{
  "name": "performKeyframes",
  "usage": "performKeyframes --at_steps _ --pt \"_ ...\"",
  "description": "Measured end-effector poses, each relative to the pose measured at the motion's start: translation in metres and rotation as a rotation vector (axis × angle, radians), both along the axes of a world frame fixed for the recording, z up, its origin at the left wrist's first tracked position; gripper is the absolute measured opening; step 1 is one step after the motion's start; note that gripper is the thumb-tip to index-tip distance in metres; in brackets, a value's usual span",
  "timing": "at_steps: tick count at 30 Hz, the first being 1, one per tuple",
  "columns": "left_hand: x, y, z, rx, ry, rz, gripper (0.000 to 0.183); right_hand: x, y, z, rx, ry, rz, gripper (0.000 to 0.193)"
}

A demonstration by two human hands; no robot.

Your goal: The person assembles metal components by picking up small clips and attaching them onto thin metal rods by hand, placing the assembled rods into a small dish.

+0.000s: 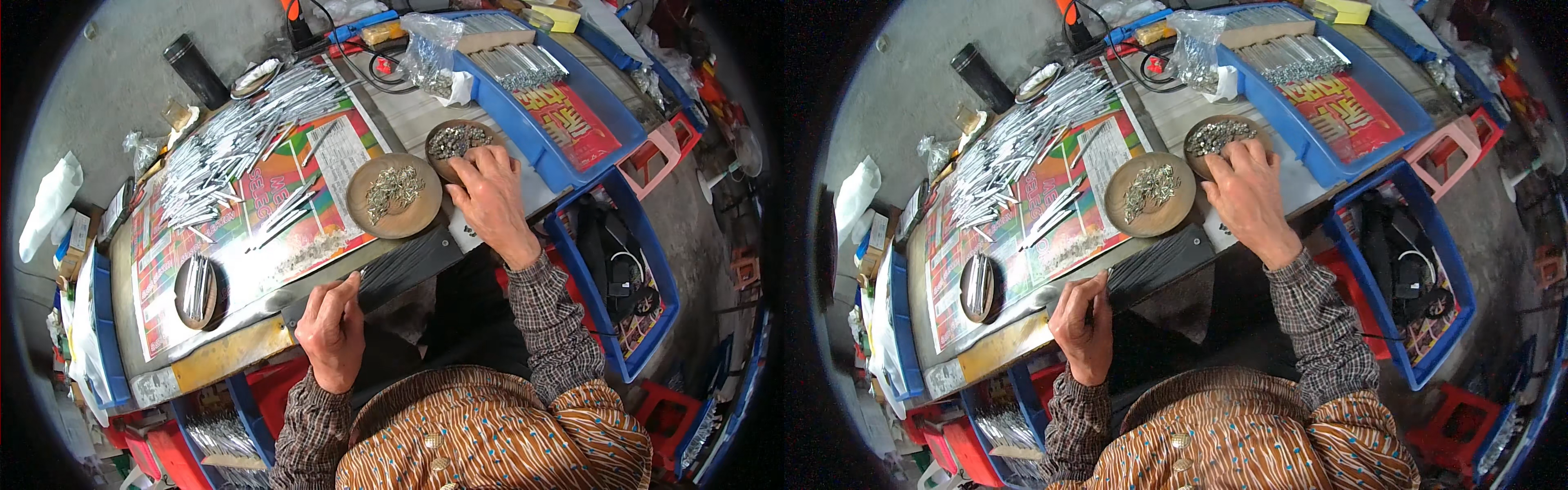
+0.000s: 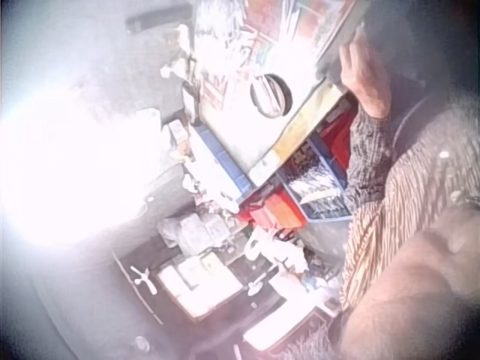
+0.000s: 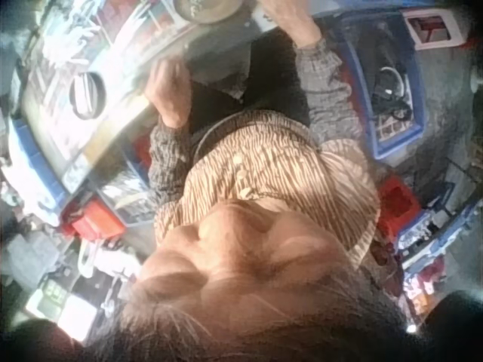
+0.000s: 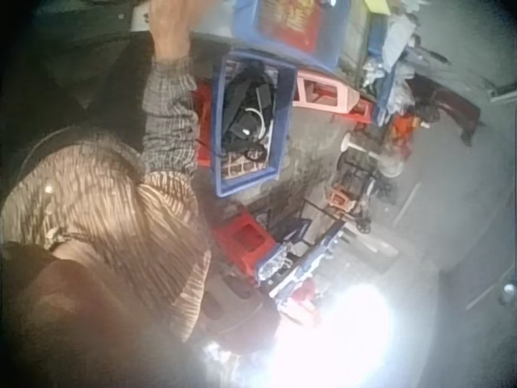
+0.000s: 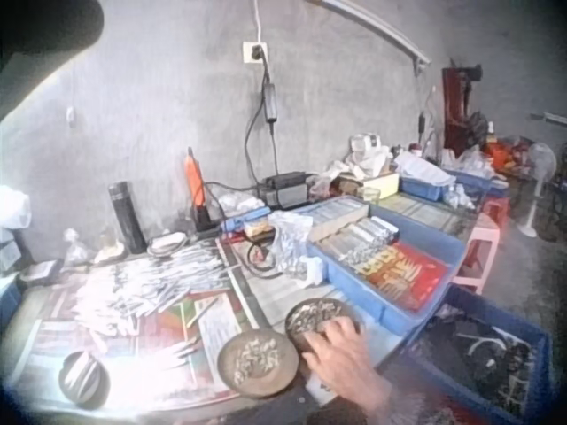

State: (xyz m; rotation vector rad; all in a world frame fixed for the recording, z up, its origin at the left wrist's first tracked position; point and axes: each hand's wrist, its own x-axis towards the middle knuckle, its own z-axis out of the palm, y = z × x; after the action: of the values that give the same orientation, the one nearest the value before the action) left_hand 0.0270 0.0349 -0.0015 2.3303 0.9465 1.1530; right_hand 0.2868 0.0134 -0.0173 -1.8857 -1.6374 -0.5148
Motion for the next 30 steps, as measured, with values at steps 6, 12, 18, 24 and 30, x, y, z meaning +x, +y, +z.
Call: performKeyframes --at_steps 6,12,18,24,30 --pt "0.001 0.002 0.002 -0.007 -0.005 -0.018 0.019 0.005 -0.001 -0.002 0.041 0.069 0.032 0.025" --pt "-0.003 0.002 0.001 -0.031 -0.042 -0.05 0.018 0.003 -0.006 -0.003 0.103 0.195 0.05 0.018" --pt "-0.011 -0.002 -0.006 -0.323 -0.216 -0.079 0.013 -0.045 -0.023 0.008 0.211 0.533 0.25 0.012" --pt "-0.007 -0.014 0.003 -0.643 -0.46 -0.145 0.014 -0.087 -0.038 0.016 0.139 0.77 0.506 0.013" --pt "-0.013 -0.021 0.001 -0.786 -0.598 -0.21 0.016 -0.111 -0.041 0.017 0.105 0.905 0.645 0.016"
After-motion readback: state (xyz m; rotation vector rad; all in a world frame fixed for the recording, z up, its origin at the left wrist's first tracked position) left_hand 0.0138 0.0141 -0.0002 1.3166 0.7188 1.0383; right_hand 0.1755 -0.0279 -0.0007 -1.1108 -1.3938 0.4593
